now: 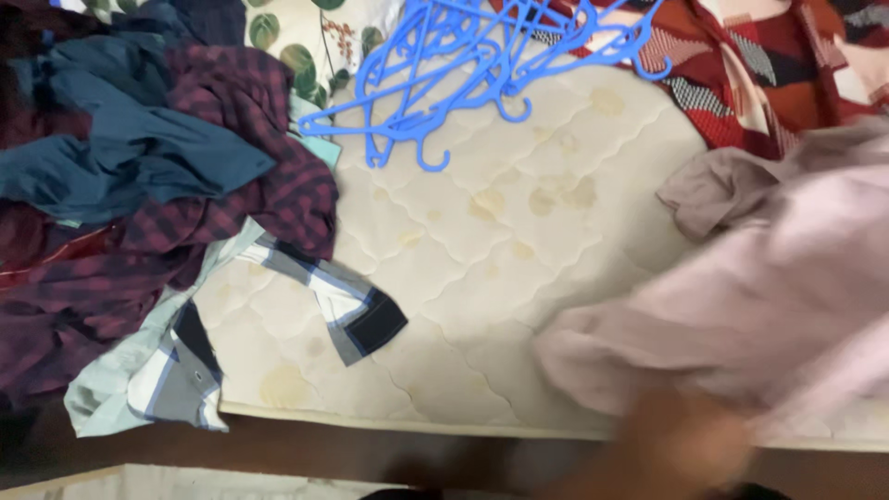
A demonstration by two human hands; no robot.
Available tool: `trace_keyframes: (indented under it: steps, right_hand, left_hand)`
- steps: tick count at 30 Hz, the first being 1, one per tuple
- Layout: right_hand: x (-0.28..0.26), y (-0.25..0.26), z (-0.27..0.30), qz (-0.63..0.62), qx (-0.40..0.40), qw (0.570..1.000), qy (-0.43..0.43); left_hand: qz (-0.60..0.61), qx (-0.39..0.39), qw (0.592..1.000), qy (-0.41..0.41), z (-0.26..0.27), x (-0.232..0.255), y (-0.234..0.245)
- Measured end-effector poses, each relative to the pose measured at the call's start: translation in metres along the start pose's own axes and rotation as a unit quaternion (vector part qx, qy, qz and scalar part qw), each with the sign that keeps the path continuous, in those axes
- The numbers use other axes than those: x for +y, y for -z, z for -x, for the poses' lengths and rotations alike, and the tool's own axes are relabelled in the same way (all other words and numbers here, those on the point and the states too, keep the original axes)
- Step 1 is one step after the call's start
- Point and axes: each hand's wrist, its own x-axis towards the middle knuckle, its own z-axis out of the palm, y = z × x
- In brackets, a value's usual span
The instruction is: The person buttons a light pink shirt, places it on a blue hanger, and hangs it in a wardrobe. The person handles the shirt and hanger by hand.
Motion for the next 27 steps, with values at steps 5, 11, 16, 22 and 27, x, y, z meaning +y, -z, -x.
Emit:
trace_keyframes:
  steps: [5,11,16,22,27]
  right_hand:
    - [-0.014,-0.065,-0.068,0.058,-0.089,0.994,0.039]
    - [-0.030,-0.166,-0.139,0.134,-0.199,0.966,0.092]
    - [-0.050,-0.239,-0.195,0.188,-0.251,0.938,0.145]
    - [-0.115,-0.303,-0.167,0.133,-0.349,0.873,0.314]
    - [-0.216,-0.322,-0.032,0.118,-0.438,0.871,0.189]
  left_hand:
    - [0.154,0.003,0.988,-0.024,0.003,0.046,0.002]
    - [0.375,0.096,0.919,-0.072,0.014,0.095,0.026]
    - [0.333,0.234,0.912,0.049,0.014,0.026,0.048]
    - [0.156,0.036,0.961,0.225,0.020,-0.067,0.037]
    - [0.210,0.099,0.957,0.174,0.020,-0.090,0.032]
